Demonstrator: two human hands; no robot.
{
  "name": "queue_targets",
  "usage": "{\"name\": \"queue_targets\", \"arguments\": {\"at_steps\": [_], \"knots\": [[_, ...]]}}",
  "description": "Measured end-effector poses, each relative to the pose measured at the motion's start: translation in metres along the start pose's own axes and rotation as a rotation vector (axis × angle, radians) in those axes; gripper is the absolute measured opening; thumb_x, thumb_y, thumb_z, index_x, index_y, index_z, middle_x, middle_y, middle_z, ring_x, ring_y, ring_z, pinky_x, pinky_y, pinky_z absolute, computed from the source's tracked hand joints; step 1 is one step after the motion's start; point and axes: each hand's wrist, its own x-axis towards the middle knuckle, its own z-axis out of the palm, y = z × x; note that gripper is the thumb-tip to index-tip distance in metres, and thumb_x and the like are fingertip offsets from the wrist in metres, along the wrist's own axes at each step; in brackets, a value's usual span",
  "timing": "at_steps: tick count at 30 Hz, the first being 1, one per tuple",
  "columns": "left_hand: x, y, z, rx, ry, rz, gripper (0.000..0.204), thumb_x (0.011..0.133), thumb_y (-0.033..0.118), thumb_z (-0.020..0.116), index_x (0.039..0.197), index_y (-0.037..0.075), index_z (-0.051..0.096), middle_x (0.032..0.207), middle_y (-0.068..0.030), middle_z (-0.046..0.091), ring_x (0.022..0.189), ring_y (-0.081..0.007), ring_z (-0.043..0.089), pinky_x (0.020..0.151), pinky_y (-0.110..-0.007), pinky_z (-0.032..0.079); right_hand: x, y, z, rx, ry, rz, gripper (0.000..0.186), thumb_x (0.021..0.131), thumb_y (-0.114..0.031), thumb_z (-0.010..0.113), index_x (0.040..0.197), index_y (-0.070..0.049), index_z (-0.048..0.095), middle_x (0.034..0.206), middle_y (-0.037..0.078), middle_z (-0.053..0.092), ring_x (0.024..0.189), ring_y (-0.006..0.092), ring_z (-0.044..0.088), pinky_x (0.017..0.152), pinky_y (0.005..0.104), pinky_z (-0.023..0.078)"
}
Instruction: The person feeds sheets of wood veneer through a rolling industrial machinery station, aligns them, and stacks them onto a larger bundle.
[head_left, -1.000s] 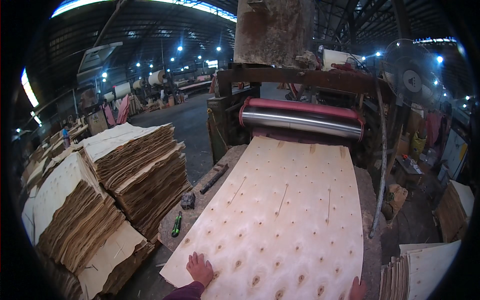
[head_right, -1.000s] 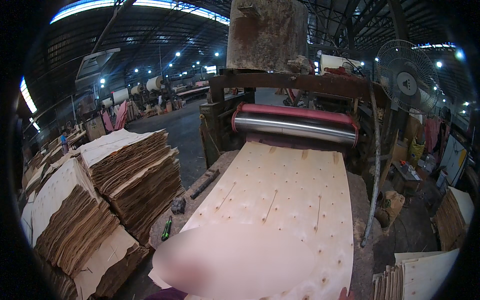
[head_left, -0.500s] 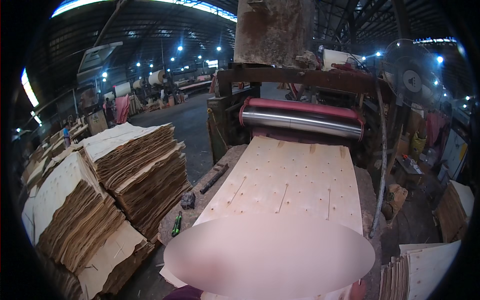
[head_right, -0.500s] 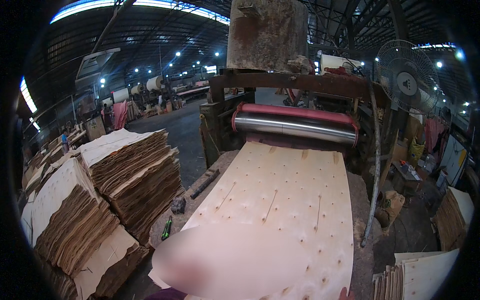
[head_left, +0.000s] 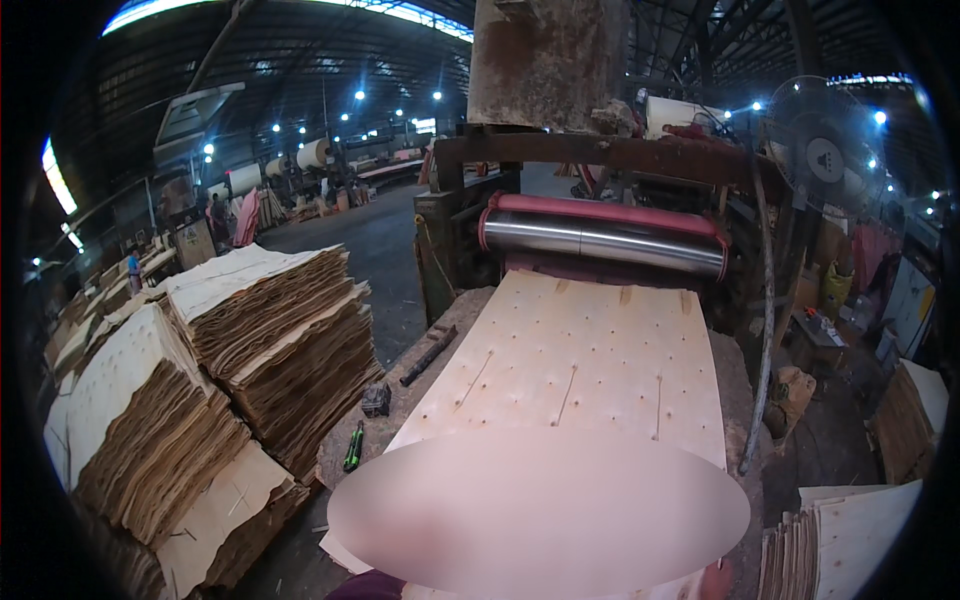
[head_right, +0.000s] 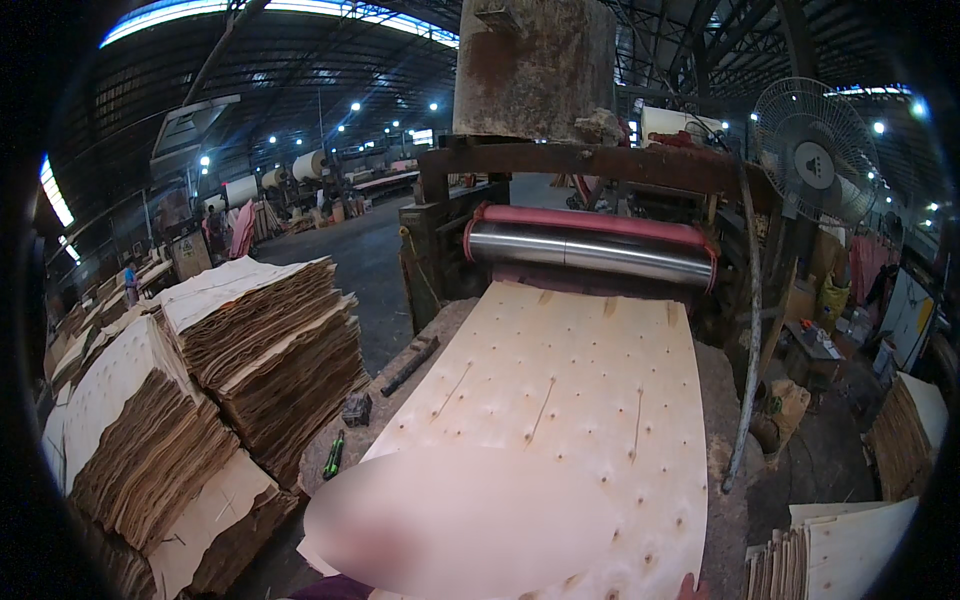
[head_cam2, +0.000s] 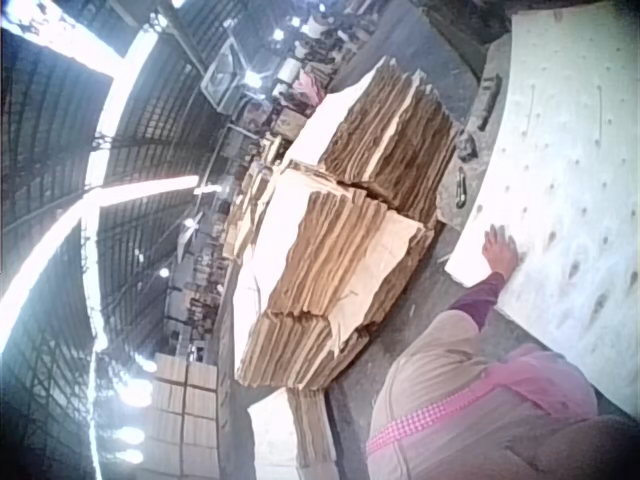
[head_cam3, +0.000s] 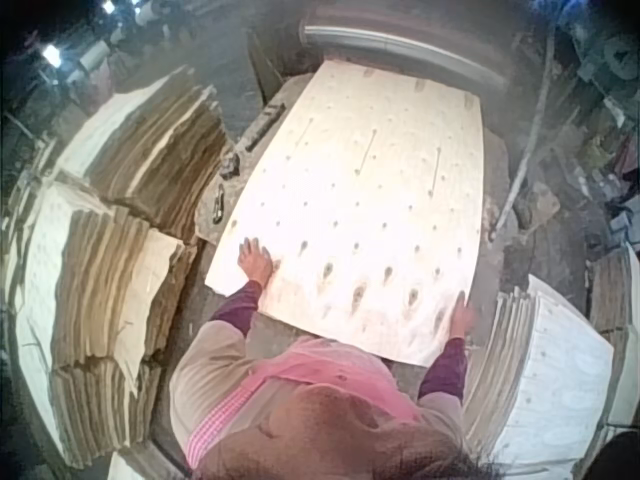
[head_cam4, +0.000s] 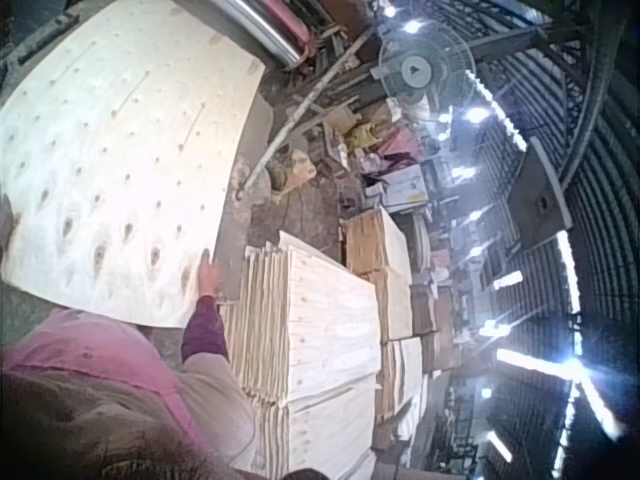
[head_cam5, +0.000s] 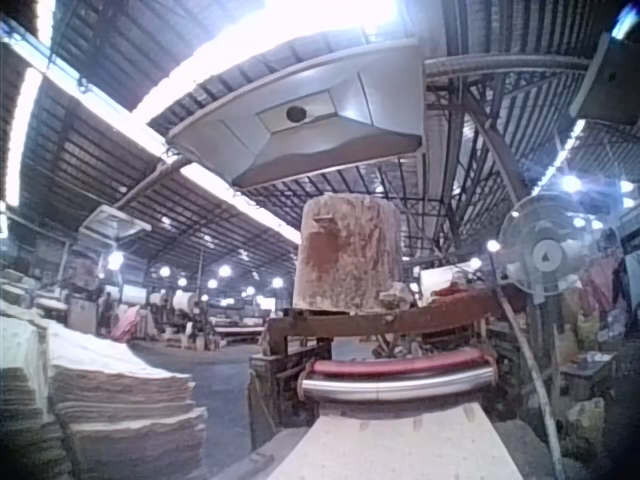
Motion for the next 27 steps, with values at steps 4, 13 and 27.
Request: {"name": "queue_targets", "arguments": {"at_steps": [4,13,27], "knots": [[0.000,0.001,-0.001,-0.002,0.003,0.006,0.044,0.081,0.021,0.059,0.121,0.003,0.053,0.137,-0.0220,0.041,0.132,-0.0399,0.031,0.105,-0.052,0.023,0.000,0.002,0.001,-0.004,0.002,-0.001,0.081,0.088,-0.068,0.035,0.114,0.004,0.060,0.114,0.031,0.059,0.111,0.0480,0.053,0.096,0.0526,0.040],[0.000,-0.002,0.002,0.006,0.015,0.016,0.044,0.080,0.021,0.059,0.120,0.003,0.053,0.137,-0.0217,0.041,0.131,-0.0402,0.032,0.104,-0.052,0.024,-0.005,-0.008,-0.005,-0.021,0.009,0.000,0.083,0.088,-0.068,0.034,0.113,0.006,0.061,0.111,0.033,0.059,0.110,0.0487,0.053,0.096,0.0522,0.041],[0.001,0.001,-0.001,0.009,0.005,0.007,0.045,0.080,0.021,0.059,0.121,0.003,0.053,0.138,-0.0218,0.041,0.131,-0.0399,0.031,0.105,-0.052,0.024,0.001,0.000,0.002,-0.044,0.040,-0.005,0.081,0.089,-0.067,0.036,0.110,0.007,0.062,0.110,0.033,0.060,0.109,0.0484,0.054,0.095,0.0515,0.041]]}}
